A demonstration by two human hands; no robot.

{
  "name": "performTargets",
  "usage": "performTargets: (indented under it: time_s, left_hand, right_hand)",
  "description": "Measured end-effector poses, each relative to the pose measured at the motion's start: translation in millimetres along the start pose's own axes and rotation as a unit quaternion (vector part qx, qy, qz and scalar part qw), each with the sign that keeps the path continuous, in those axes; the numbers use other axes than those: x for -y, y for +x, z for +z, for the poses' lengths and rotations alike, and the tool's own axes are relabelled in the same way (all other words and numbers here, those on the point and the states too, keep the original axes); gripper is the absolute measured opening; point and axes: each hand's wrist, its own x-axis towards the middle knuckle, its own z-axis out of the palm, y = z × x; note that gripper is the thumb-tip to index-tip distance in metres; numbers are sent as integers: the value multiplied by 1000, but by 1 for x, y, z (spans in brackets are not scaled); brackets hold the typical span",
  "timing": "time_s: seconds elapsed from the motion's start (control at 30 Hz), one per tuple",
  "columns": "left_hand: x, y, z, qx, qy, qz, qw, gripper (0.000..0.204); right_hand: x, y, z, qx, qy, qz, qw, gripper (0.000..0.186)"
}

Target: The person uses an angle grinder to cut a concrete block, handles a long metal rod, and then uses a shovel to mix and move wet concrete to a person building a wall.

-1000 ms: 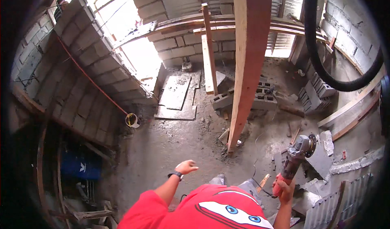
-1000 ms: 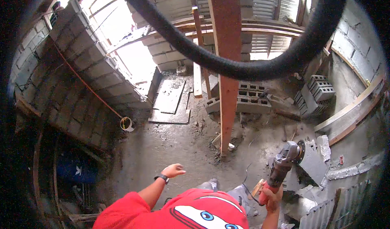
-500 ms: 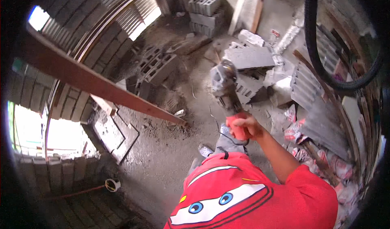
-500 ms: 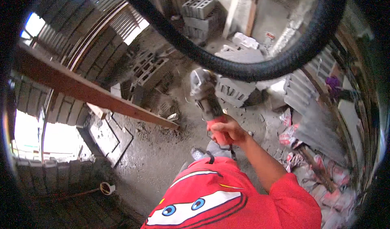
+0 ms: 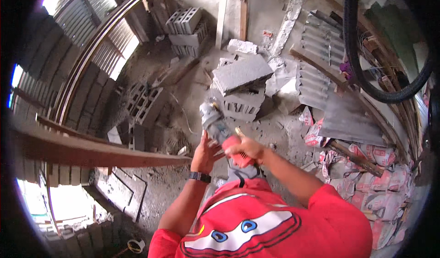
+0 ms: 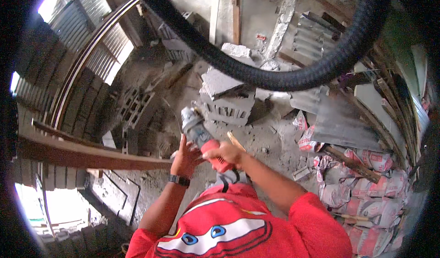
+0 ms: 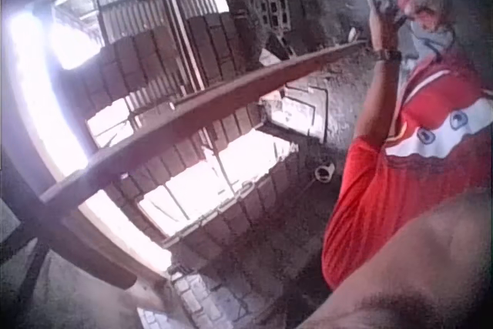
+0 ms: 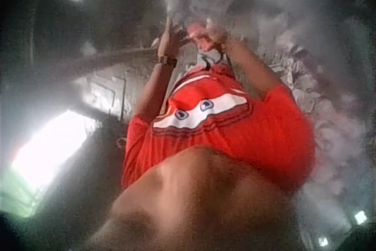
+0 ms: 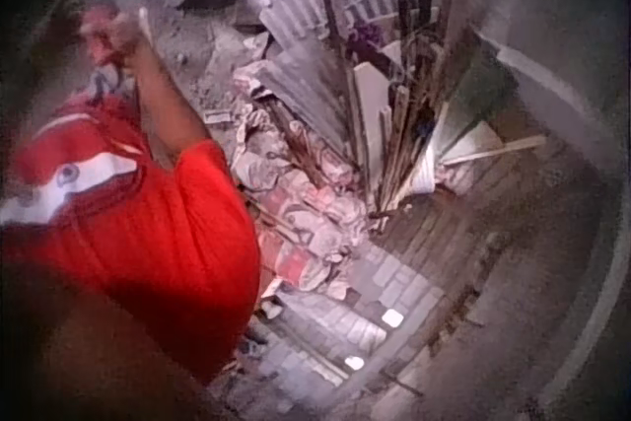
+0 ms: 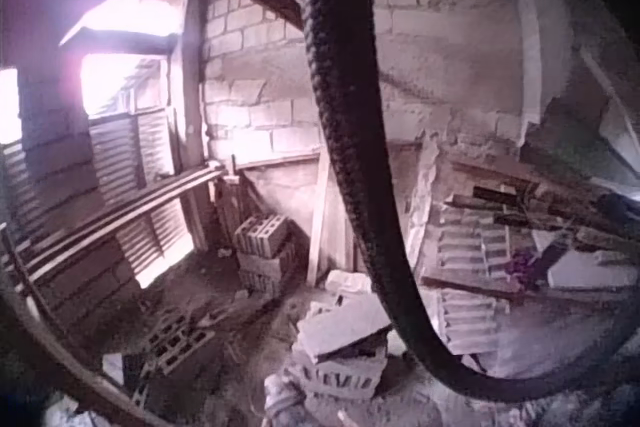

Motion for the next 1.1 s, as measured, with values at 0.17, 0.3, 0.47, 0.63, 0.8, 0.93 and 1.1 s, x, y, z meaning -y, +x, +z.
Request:
performTargets:
  time_s: [0.17, 0.3, 0.47, 0.63, 0.8, 0.93, 1.1]
  left_hand:
    - [0, 67, 36, -9, -58, 29, 998, 42]
    - [-9, 113, 28, -33, -62, 46, 996, 40]
    - [-19, 158, 32, -42, -59, 81, 994, 42]
    - [-43, 157, 29, -14, -33, -13, 999, 54]
    - [-50, 167, 34, 96, -28, -65, 993, 55]
    - [-53, 192, 38, 120, -49, -96, 987, 69]
    - [-55, 201, 51, 90, -12, -106, 990, 61]
  right_hand:
    - [-15, 35, -17, -13, -84, -26, 996, 46]
    - [-16, 61, -29, -88, -107, -3, 990, 64]
    - [1, 92, -54, -100, -100, 45, 989, 56]
    - [24, 105, -82, 15, 154, 66, 986, 33]
    - [38, 115, -83, -1, 223, 79, 972, 31]
    - [46, 128, -80, -9, 214, 49, 976, 31]
    - [40, 135, -76, -84, 220, 7, 972, 32]
